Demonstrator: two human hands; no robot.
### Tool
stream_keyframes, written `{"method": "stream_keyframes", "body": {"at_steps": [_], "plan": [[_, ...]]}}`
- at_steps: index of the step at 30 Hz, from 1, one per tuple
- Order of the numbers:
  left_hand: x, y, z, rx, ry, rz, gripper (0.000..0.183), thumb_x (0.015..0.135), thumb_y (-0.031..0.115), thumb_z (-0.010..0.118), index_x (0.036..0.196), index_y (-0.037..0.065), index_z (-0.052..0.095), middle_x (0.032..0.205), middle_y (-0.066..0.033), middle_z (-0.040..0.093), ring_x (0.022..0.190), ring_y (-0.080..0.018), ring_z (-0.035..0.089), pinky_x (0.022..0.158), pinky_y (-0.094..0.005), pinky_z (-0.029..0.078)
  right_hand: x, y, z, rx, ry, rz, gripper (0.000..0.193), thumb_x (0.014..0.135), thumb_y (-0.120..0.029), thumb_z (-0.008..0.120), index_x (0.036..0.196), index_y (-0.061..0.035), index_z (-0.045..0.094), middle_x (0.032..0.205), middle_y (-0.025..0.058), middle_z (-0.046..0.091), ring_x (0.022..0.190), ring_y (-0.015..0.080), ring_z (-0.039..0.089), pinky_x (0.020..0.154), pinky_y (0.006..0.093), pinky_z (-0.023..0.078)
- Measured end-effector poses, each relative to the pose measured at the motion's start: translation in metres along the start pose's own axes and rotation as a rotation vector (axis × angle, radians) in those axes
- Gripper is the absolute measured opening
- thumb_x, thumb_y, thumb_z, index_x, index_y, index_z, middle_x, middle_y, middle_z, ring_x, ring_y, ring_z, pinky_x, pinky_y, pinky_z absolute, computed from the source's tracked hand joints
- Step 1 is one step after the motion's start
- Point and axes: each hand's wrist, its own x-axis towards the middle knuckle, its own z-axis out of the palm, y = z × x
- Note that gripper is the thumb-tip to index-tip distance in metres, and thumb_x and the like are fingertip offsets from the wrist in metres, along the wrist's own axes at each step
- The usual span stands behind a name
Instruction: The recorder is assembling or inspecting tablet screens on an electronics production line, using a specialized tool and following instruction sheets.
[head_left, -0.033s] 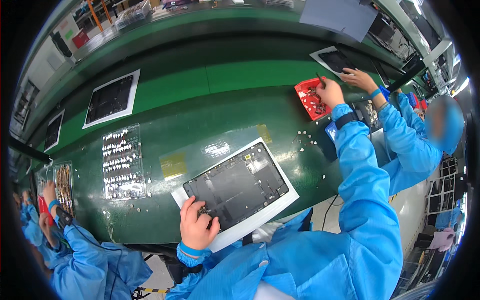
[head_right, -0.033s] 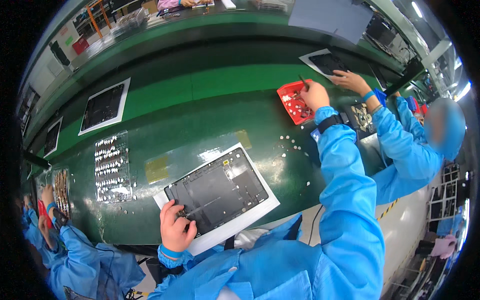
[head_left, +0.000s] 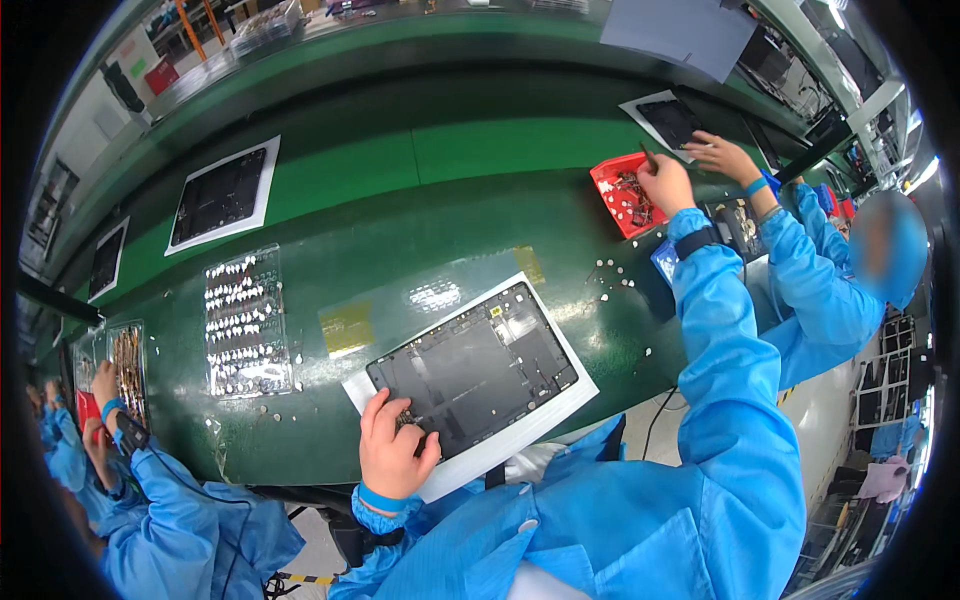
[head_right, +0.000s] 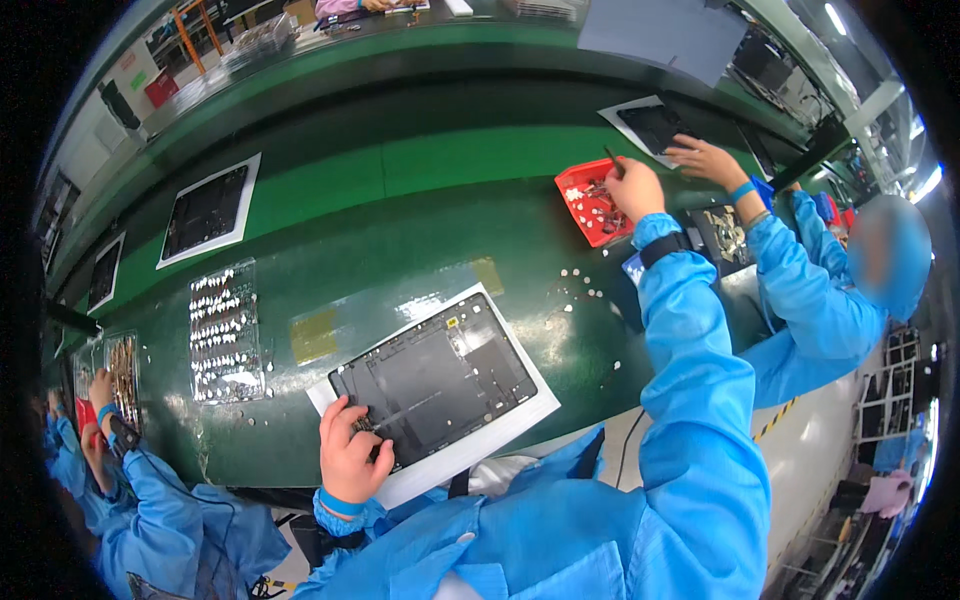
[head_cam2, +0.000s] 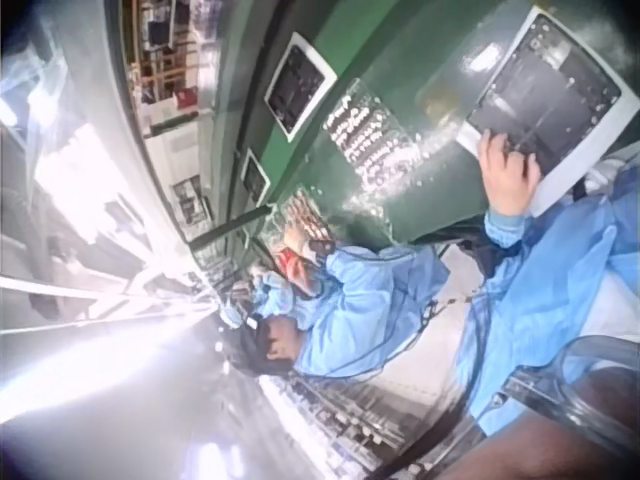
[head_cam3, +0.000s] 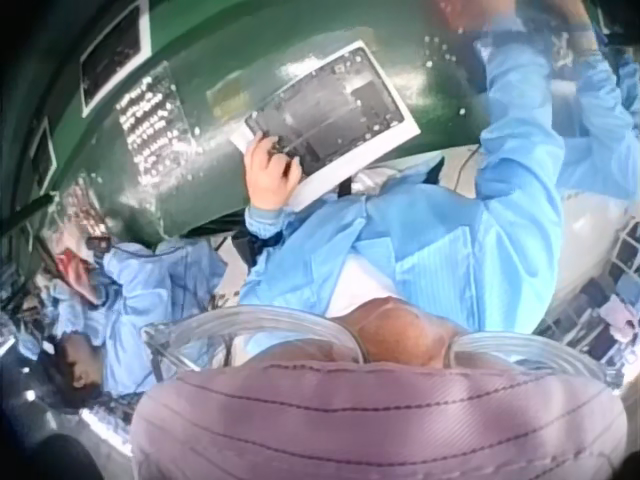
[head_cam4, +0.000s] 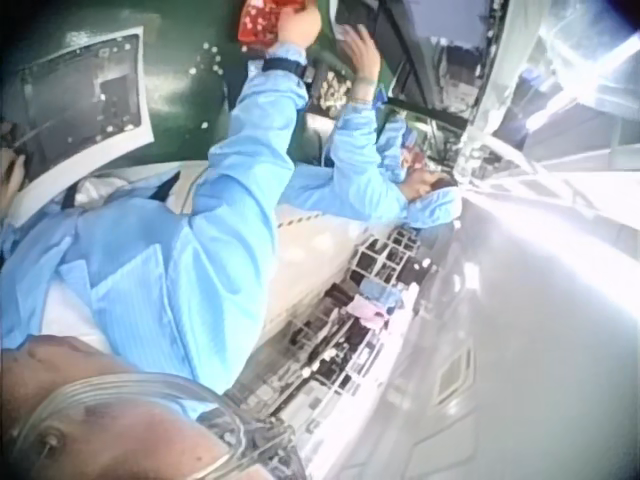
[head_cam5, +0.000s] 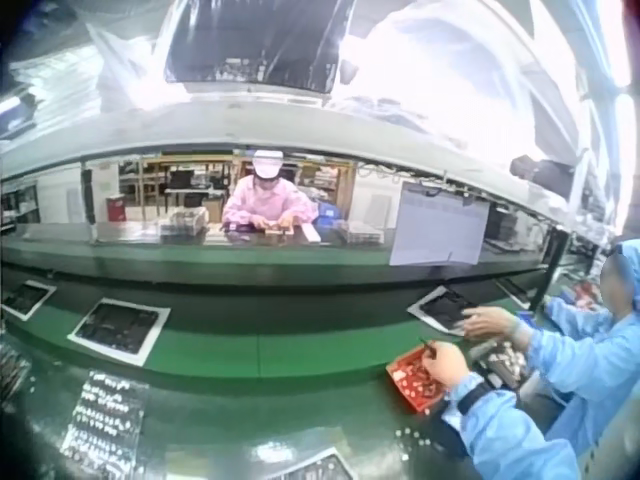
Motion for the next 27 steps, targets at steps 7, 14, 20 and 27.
{"method": "stream_keyframes", "body": {"at_steps": [7,14,20,27], "plan": [[0.051,0.022,-0.03,-0.014,-0.117,0.059,0.023,0.059,0.006,0.067,0.08,0.004,0.058,0.103,-0.016,0.052,0.105,-0.0402,0.045,0.085,-0.0446,0.041,-0.109,-0.107,-0.023,0.679,-0.229,-0.002,0.009,0.072,-0.009,0.057,0.074,0.0002,0.059,0.062,0.0041,0.057,0.056,0.0096,0.054,0.052,0.0256,0.043],[0.116,-0.003,0.031,-0.018,-0.075,0.144,0.02,0.066,0.006,0.062,0.086,0.003,0.061,0.09,-0.0109,0.055,0.088,-0.0302,0.052,0.074,-0.0377,0.045,-0.156,-0.144,0.044,0.565,-0.34,0.03,0.016,0.071,-0.015,0.061,0.073,0.0009,0.06,0.068,0.0125,0.058,0.06,0.0208,0.056,0.057,0.0311,0.044],[0.117,-0.02,0.07,-0.025,-0.058,0.118,0.015,0.068,0.004,0.059,0.082,0.005,0.064,0.079,-0.0079,0.055,0.077,-0.0269,0.052,0.068,-0.0368,0.045,-0.162,-0.148,0.049,0.423,-0.239,0.001,0.015,0.068,-0.014,0.061,0.068,0.001,0.058,0.069,0.016,0.056,0.065,0.0294,0.057,0.058,0.0354,0.044],[0.118,-0.025,0.076,-0.067,-0.053,0.067,0.016,0.067,-0.001,0.055,0.08,0.006,0.063,0.076,-0.0088,0.054,0.075,-0.0284,0.051,0.067,-0.0379,0.044,-0.154,-0.15,0.05,0.386,-0.349,0.125,0.016,0.065,-0.011,0.061,0.066,0.0014,0.051,0.066,0.0174,0.055,0.064,0.031,0.056,0.058,0.0365,0.043]]}}
